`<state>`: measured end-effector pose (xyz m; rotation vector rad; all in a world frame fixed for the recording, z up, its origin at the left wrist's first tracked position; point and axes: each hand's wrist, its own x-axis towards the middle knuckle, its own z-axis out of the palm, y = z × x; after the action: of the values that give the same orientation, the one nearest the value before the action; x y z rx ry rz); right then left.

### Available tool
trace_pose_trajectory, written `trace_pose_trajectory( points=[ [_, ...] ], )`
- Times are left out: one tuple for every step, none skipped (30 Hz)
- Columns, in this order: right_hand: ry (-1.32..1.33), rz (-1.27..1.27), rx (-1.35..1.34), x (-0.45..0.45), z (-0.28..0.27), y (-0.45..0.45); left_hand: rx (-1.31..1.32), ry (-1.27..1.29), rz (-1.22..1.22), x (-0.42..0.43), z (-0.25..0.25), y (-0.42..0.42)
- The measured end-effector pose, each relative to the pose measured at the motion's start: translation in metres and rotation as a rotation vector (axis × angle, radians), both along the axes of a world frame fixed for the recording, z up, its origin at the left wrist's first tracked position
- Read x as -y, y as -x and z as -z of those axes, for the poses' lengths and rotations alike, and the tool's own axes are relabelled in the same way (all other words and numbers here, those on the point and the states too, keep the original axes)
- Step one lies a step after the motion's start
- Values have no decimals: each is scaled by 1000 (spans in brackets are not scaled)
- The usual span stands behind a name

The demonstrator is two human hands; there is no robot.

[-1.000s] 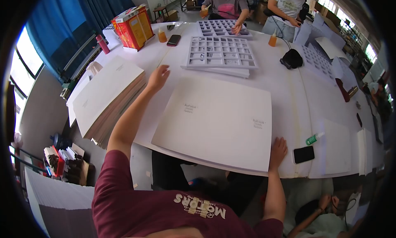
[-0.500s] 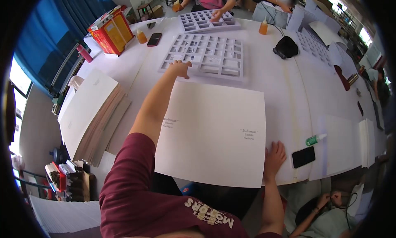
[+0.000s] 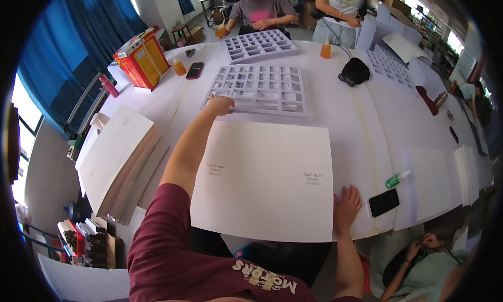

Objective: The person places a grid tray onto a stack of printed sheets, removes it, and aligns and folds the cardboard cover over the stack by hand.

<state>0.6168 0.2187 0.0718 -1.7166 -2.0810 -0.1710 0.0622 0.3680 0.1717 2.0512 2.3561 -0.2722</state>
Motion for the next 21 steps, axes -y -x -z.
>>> trace_pose_trajectory(
  points=[
    [0,-2,-5,1,-1,0,30,-27,29,4,-12,-6],
    [0,-7,-10,2,-2,0,61,-54,55,10,-25,-12],
    [-7,-10,-7,2,-1,-1,111,-125,69,15,-36,-19],
    [-14,-12,-5,3,0,-1,159,-197,84,19,-48,-28],
    [-24,-13,-5,2,1,-1,206,-271,100,23,-62,-34],
    [-29,-9,-7,1,4,-2,225,-301,91,28,-79,-42],
    [-34,-2,-9,0,7,-3,246,-331,85,34,-96,-50],
    [-35,6,-10,0,10,-5,267,-358,80,41,-113,-58],
    [-42,-4,-25,1,10,-5,286,-362,82,49,-130,-62],
    [-46,-14,-37,2,8,-5,306,-364,83,58,-145,-64],
    [-48,-24,-48,3,7,-6,328,-363,83,69,-158,-67],
    [-55,-23,-51,5,6,-6,302,-470,148,84,-166,-70],
    [-59,-24,-53,6,5,-5,314,-406,120,114,-192,-85],
    [-65,-26,-55,6,5,-6,256,-481,162,139,-203,-94],
    [-99,-31,-38,4,7,-8,195,-558,202,164,-207,-100],
    [-130,-36,-25,1,10,-9,186,-636,254,190,-206,-104],
    [-154,-37,-17,4,15,-8,173,-705,311,219,-203,-108],
    [-153,-42,-29,7,16,-8,136,-743,310,249,-198,-116],
    [-155,-46,-38,7,14,-8,103,-783,310,278,-192,-126],
    [-154,-49,-45,6,12,-8,76,-810,310,307,-183,-137],
    [-118,-37,-46,5,10,-8,51,-836,313,334,-172,-149]
  ],
)
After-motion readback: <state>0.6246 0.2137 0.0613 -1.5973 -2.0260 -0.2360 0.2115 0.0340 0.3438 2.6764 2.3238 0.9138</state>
